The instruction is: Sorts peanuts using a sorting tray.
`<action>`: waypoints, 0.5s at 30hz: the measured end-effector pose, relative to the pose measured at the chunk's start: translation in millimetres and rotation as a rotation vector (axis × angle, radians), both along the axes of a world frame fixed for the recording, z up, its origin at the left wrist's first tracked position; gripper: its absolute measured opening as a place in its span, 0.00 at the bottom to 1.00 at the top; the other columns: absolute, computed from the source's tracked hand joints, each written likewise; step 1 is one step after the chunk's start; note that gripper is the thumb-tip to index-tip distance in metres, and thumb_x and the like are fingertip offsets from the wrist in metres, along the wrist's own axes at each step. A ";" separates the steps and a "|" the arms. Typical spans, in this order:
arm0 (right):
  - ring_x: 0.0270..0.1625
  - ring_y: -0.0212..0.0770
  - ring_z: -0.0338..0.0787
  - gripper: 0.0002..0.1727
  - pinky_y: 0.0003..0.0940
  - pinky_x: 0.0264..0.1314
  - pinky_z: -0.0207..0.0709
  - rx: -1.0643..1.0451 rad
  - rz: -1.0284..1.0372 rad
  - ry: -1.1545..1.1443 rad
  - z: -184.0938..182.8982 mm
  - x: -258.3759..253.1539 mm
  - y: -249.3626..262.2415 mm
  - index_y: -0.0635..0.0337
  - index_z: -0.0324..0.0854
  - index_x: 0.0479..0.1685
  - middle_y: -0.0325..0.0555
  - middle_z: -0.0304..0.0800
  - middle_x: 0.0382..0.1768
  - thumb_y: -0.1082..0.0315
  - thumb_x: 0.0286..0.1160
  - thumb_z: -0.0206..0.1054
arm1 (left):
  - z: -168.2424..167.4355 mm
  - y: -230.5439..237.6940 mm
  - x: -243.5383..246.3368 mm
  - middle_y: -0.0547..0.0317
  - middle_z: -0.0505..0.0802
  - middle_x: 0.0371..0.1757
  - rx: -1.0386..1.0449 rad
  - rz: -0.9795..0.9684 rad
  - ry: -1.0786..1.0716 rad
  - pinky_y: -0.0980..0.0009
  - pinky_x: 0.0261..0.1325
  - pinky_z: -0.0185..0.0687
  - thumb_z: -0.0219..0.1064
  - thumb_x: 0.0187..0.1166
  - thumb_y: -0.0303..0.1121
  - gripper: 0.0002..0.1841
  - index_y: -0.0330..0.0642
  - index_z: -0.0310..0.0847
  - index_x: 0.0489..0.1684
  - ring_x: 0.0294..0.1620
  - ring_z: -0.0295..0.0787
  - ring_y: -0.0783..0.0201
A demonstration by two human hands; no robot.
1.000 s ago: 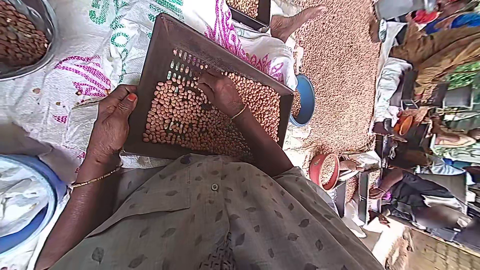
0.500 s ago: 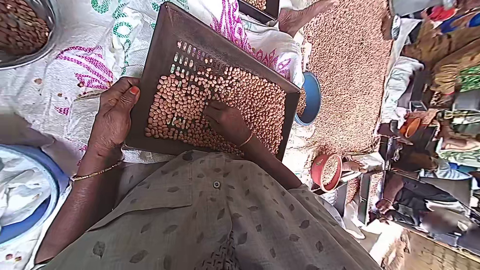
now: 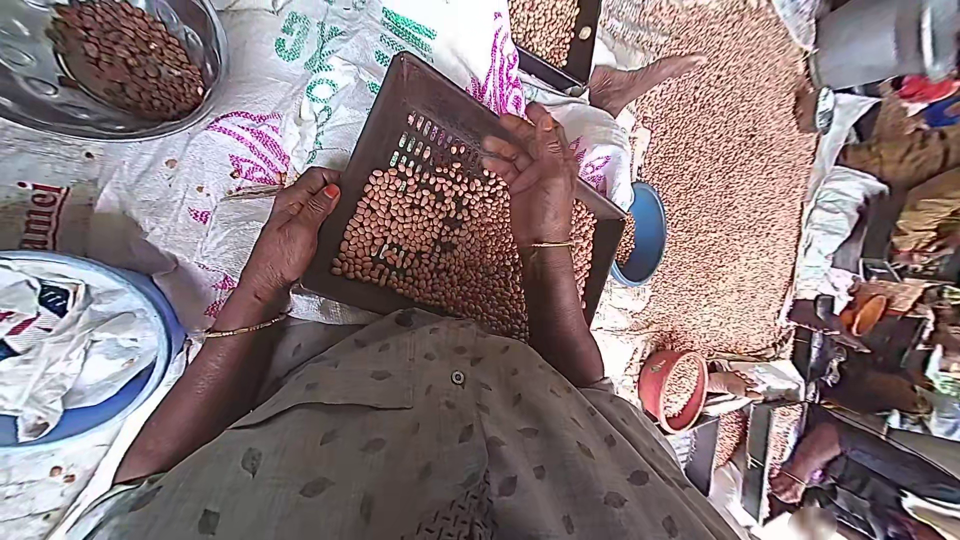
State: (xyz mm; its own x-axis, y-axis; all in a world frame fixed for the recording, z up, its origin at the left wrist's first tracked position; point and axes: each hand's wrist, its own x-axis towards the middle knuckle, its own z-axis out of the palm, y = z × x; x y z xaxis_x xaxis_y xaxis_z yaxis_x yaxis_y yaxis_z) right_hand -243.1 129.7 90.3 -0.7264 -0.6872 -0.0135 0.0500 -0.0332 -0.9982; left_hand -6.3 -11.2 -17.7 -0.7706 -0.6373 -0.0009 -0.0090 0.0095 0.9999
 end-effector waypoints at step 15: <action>0.52 0.48 0.97 0.18 0.41 0.53 0.92 0.184 0.132 -0.365 -30.8 0.1 23.7 0.66 0.74 0.72 0.56 0.92 0.59 0.70 0.93 0.48 | 2.9 9.2 9.0 0.74 0.87 0.42 0.060 -0.007 -0.031 0.85 0.45 0.82 0.40 0.95 0.37 0.18 0.47 0.78 0.63 0.38 0.84 0.87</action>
